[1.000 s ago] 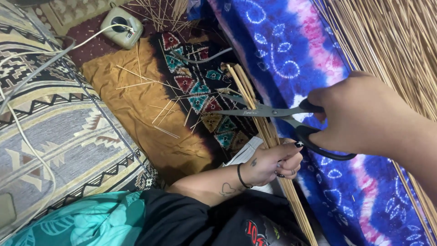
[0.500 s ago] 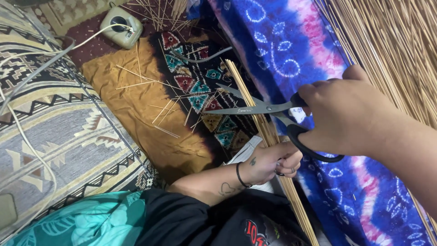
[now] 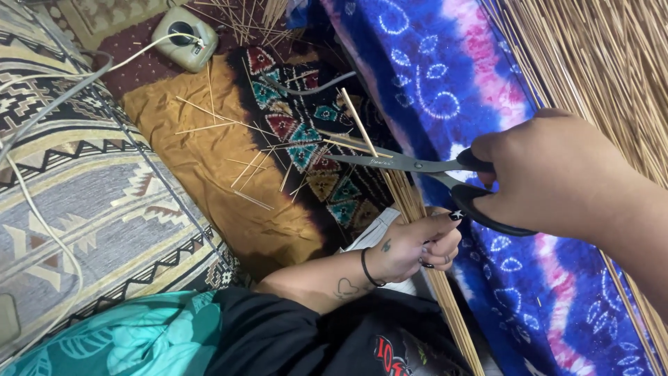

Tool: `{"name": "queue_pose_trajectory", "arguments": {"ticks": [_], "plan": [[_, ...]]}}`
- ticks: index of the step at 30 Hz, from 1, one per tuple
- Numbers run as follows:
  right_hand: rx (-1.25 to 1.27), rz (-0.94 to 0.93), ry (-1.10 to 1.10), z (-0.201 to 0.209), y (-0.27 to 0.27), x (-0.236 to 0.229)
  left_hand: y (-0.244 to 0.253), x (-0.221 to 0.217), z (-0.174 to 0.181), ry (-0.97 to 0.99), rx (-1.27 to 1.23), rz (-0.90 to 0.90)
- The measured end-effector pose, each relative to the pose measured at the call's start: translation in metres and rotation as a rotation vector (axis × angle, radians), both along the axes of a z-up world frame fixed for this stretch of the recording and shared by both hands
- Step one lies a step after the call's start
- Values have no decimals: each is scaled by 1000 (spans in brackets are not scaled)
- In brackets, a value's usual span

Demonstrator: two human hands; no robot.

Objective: Sorting and bundling long wooden sticks on a work surface.

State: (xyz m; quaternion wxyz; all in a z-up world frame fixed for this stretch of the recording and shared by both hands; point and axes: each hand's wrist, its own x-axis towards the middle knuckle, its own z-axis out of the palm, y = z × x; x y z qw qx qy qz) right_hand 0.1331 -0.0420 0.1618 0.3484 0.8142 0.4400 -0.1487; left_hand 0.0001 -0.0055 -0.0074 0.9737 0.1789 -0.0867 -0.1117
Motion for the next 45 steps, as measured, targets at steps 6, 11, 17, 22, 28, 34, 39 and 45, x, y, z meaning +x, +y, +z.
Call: {"name": "queue_pose_trajectory", "arguments": {"ticks": [6, 11, 17, 22, 28, 34, 39, 45], "plan": [[-157, 9, -45, 9, 11, -7, 2, -1, 2, -21, 51, -16], [-86, 55, -59, 5, 26, -19, -2, -4, -3, -122, 44, 1], [-317, -168, -26, 33, 55, -22, 2, -2, 7, 13, 3, -34], [-265, 27, -98, 23, 41, -10, 2, -3, 3, 11, 24, -5], [-249, -60, -22, 13, 42, -6, 6, -4, 10, -12, 11, 11], [-17, 34, -96, 19, 33, -4, 3, -1, 6, 7, 1, 12], [259, 5, -183, 15, -27, 9, 7, 2, -3, -55, -21, -17], [325, -243, -252, -37, -106, 19, 5, 1, -3, -147, -57, -20]]}}
